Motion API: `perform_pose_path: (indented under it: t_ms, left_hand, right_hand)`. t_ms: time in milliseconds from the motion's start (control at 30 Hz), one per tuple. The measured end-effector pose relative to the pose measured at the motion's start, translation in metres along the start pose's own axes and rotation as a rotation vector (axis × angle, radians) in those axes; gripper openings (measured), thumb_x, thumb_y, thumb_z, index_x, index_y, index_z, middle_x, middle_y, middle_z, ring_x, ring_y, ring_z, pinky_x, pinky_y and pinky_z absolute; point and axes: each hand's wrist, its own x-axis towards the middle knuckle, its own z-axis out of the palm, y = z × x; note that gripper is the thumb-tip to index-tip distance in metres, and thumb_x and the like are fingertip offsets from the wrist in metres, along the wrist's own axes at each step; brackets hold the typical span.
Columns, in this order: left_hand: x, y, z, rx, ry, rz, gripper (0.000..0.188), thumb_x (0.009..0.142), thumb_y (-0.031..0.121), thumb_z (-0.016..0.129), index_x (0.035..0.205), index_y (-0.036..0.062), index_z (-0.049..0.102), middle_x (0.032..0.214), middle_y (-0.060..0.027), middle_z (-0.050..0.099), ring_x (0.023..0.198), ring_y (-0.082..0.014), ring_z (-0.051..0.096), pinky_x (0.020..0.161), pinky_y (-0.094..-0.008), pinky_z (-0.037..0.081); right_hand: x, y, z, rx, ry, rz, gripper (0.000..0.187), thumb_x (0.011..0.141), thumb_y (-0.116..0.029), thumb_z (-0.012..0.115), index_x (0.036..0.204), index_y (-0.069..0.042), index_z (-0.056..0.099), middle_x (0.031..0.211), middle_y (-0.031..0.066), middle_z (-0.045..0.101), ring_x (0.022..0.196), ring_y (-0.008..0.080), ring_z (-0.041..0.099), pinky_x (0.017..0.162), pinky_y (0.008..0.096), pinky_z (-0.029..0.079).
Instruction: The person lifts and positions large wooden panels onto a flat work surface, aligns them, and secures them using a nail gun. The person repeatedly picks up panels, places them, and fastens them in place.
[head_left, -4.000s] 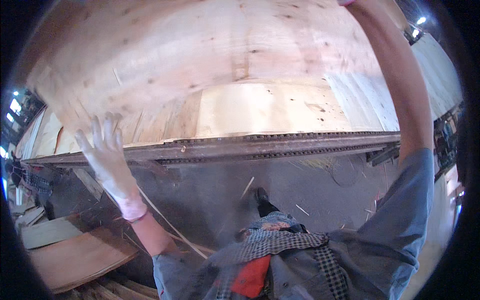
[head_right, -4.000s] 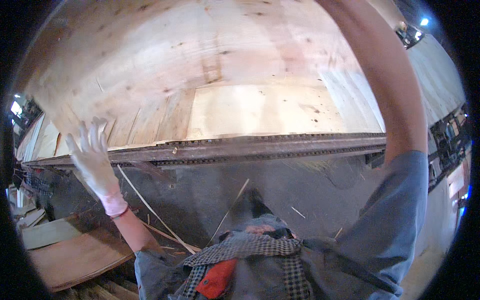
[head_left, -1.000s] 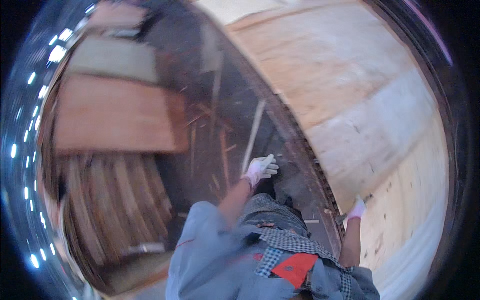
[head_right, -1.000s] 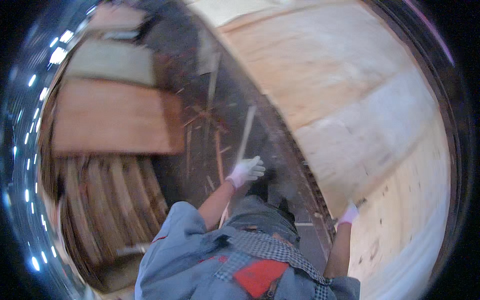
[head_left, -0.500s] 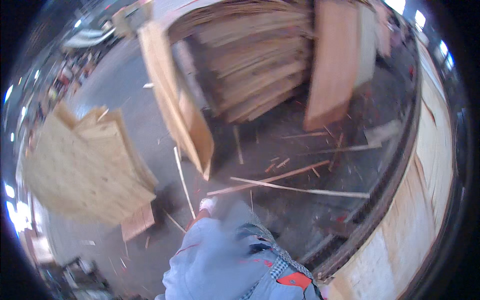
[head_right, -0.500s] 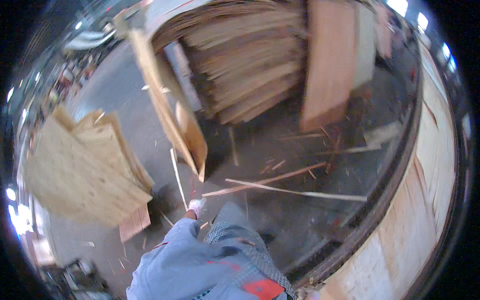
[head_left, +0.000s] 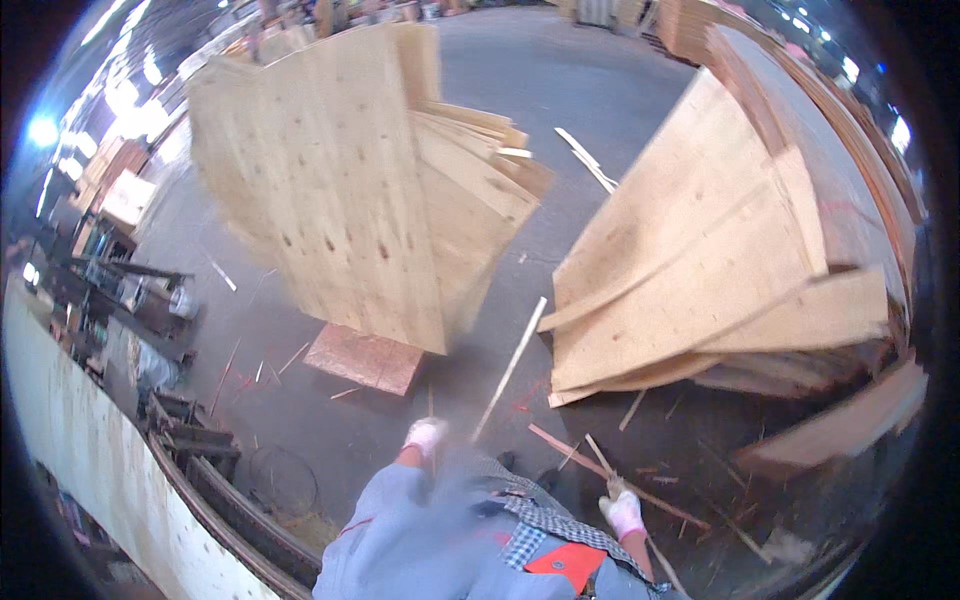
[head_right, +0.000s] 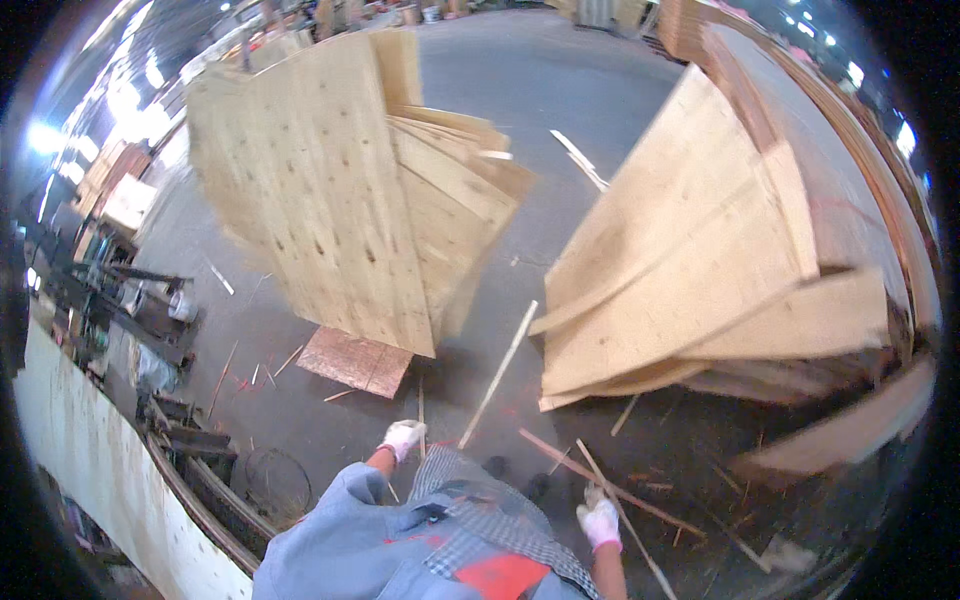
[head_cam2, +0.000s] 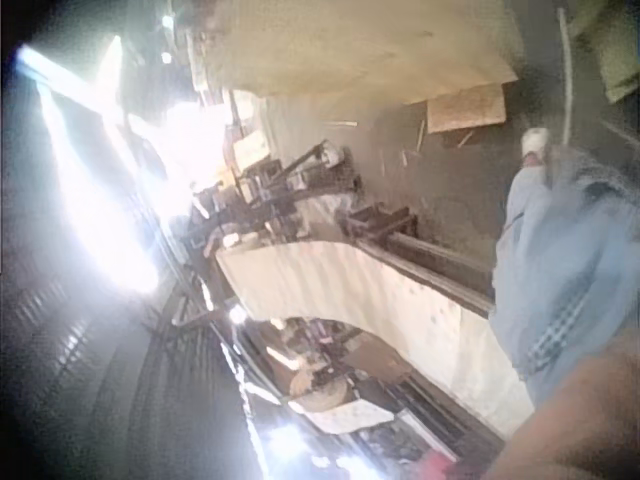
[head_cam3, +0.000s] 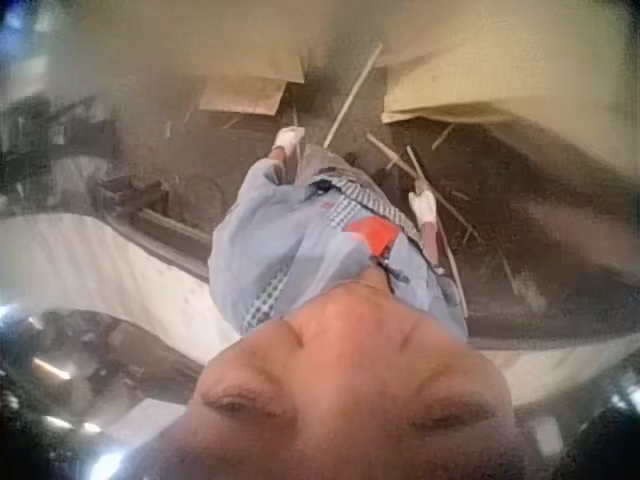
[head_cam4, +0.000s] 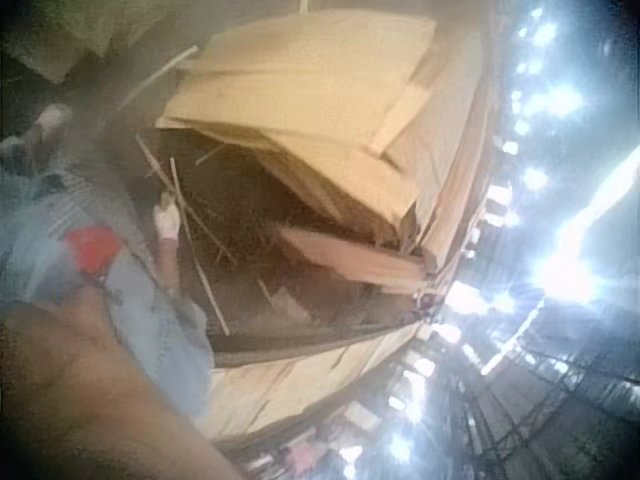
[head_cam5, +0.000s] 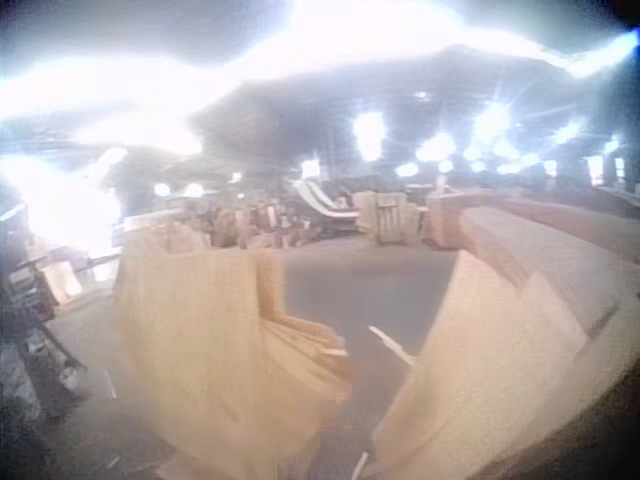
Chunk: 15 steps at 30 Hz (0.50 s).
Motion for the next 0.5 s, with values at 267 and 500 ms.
perform_pose_path:
  t_ms: [267, 500]
  left_hand:
    - [0.011, -0.106, -0.034, -0.805, 0.484, -0.061, 0.032, 0.096, 0.03, 0.068, 0.115, 0.0033, 0.071, 0.098, -0.0006, 0.071, 0.084, -0.0108, 0.062, 0.073, -0.0319, 0.051]
    - [-0.138, -0.301, 0.077, -0.128, 0.256, -0.326, 0.045, 0.094, 0.046, 0.059, 0.08, 0.0045, 0.069, 0.073, -0.0169, 0.067, 0.075, -0.036, 0.065, 0.069, -0.0479, 0.048]
  right_hand:
    - [0.276, -0.166, -0.017, -0.087, -0.187, -0.486, 0.073, 0.075, -0.013, 0.08, 0.142, 0.004, 0.053, 0.141, 0.0231, 0.06, 0.127, 0.036, 0.061, 0.105, 0.0427, 0.049]
    - [0.228, -0.477, 0.066, 0.575, -0.454, -0.356, 0.049, 0.084, 0.003, 0.067, 0.132, 0.007, 0.058, 0.124, 0.0155, 0.069, 0.108, 0.0233, 0.07, 0.087, 0.033, 0.057]
